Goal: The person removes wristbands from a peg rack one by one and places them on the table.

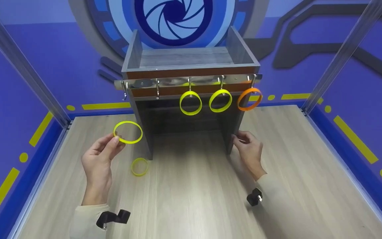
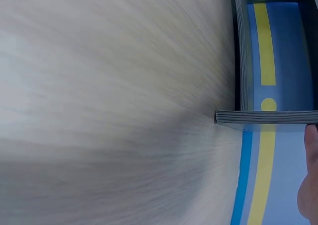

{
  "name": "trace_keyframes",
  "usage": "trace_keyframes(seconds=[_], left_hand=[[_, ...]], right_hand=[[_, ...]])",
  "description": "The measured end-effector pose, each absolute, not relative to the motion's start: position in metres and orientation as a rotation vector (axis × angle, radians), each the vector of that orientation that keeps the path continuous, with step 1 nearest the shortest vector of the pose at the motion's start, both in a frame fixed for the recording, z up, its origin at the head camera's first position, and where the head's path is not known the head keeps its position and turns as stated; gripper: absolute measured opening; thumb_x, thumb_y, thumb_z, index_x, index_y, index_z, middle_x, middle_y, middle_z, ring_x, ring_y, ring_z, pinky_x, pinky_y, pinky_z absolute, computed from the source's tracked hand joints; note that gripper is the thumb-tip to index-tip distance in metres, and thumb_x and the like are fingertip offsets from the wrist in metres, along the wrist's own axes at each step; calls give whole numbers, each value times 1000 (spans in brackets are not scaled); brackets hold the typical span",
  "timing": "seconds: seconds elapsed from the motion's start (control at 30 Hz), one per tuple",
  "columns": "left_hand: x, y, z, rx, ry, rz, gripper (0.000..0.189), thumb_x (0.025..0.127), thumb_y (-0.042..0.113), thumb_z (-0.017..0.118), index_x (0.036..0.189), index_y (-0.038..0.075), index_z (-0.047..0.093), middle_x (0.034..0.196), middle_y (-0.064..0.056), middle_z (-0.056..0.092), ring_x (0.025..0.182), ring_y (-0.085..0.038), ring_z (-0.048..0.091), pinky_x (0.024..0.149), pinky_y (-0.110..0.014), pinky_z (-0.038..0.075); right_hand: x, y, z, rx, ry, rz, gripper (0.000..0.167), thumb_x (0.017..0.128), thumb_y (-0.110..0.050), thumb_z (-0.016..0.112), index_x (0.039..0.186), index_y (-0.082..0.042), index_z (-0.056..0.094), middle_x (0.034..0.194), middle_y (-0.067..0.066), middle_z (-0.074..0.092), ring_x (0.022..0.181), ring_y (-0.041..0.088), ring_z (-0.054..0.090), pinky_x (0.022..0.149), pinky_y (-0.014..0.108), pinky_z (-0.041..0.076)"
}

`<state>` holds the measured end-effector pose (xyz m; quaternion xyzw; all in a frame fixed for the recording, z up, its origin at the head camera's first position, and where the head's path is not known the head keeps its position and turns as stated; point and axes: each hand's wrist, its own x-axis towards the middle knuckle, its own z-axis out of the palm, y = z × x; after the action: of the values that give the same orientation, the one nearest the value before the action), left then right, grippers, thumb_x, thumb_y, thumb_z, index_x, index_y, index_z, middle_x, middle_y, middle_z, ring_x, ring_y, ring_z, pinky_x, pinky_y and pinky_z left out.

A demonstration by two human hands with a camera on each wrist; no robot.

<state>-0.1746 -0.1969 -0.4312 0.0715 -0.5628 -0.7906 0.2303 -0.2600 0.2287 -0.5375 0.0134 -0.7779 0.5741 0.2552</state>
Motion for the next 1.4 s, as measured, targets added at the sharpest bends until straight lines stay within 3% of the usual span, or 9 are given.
trace_keyframes(seconds=[0.37,0.67,1.23,1.4], left_hand=[[-181,-218,-470,373,-1534,-2195,23,94,4,82,111,-9,74,97,-12,77,84,-19,78,87,-34,64],[-183,-234,-501,463,-1564,-2209,19,97,1,77,112,-10,72,93,-8,78,83,-15,77,85,-30,64],[-181,-248,-547,621,-1729,-2116,31,99,4,75,126,-10,66,92,-1,76,85,-11,75,87,-27,63],[-177,-251,-554,691,-1735,-2172,30,100,7,75,127,-6,66,97,-3,74,89,-12,74,93,-29,62]], right_hand=[[-248,215,-517,11,-2085,1563,13,92,6,78,105,8,76,97,21,76,90,32,75,76,13,59],[-238,211,-506,16,-2088,1564,13,93,5,76,105,10,75,98,21,76,89,32,75,75,12,58],[-239,210,-506,3,-2074,1571,13,92,6,78,104,9,75,98,21,76,88,21,73,76,14,59],[-239,210,-504,2,-2088,1572,13,92,5,78,105,9,76,98,22,76,86,16,74,76,14,59]])
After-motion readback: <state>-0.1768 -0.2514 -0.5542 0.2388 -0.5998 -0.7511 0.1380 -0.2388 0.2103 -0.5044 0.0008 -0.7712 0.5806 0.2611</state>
